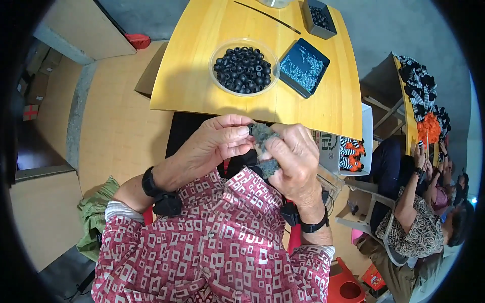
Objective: The person assembles small black plastic rings onto cylindrical foam or rubber components by hand, taking the rings from a plastic bowl and the components from a storage box.
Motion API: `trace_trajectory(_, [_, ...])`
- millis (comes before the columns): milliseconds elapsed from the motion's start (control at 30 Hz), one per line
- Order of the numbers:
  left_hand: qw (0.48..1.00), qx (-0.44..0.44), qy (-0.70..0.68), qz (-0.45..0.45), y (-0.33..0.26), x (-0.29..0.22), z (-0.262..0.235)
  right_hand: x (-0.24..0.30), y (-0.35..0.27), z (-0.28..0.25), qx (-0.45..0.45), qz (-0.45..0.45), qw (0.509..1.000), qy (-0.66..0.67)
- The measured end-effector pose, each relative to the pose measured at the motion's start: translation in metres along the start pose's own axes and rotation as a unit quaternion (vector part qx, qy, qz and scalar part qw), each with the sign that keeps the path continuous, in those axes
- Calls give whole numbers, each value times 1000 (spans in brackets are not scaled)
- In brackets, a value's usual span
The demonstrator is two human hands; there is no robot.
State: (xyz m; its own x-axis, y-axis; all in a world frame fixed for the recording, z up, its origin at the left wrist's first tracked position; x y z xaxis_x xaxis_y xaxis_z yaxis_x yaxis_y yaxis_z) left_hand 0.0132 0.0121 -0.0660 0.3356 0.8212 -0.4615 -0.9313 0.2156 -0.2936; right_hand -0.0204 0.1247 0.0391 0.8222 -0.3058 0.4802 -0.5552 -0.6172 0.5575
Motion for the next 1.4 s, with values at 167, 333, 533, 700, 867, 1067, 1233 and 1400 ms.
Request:
trace_trajectory(167, [1000, -16, 0, 1, -1, -2, -8, 21, 3, 6, 32, -81, 991, -101])
trace_trajectory(333, [1000, -15, 14, 7, -5, -13, 0, 4, 1, 3, -3, -29, 999, -15])
trace_trajectory(533, [999, -35, 41, 9, -5, -16, -6, -2, 8, 0, -31, 8, 999, 7])
trace_trajectory(700, [999, -41, 13, 7, -5, -14, -6, 6, 9, 9, 36, -54, 997, -33])
trace_trajectory(867, [1000, -28, 2, 0, -6, -14, -5, 9, 14, 8, 42, -58, 997, -24])
trace_trajectory(1067, [1000, -24, -6, -17, -8, -18, -7, -19, 44, -19, -41, 12, 999, 6])
trace_trajectory(1233, [1000, -10, -5, -26, -8, -16, -2, -78, 69, -5, 38, 138, 988, 65])
trace_trajectory(1400, [1000, 9, 1, -25, -8, -15, -3, -84, 95, 31, 139, 143, 976, 89])
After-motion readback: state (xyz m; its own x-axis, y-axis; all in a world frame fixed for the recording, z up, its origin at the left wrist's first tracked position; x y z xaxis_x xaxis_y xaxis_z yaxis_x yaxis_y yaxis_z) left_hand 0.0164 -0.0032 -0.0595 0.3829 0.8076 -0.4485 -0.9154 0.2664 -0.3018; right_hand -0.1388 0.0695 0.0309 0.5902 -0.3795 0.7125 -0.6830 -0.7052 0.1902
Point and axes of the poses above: each hand's wrist, its own y-axis towards the middle knuckle, its own z-axis out of the palm, x = y × z, the point moved 8 cm from there along y, towards the middle knuckle, and after that the axes turned 2 degrees about -y, right-handed, at the moved point
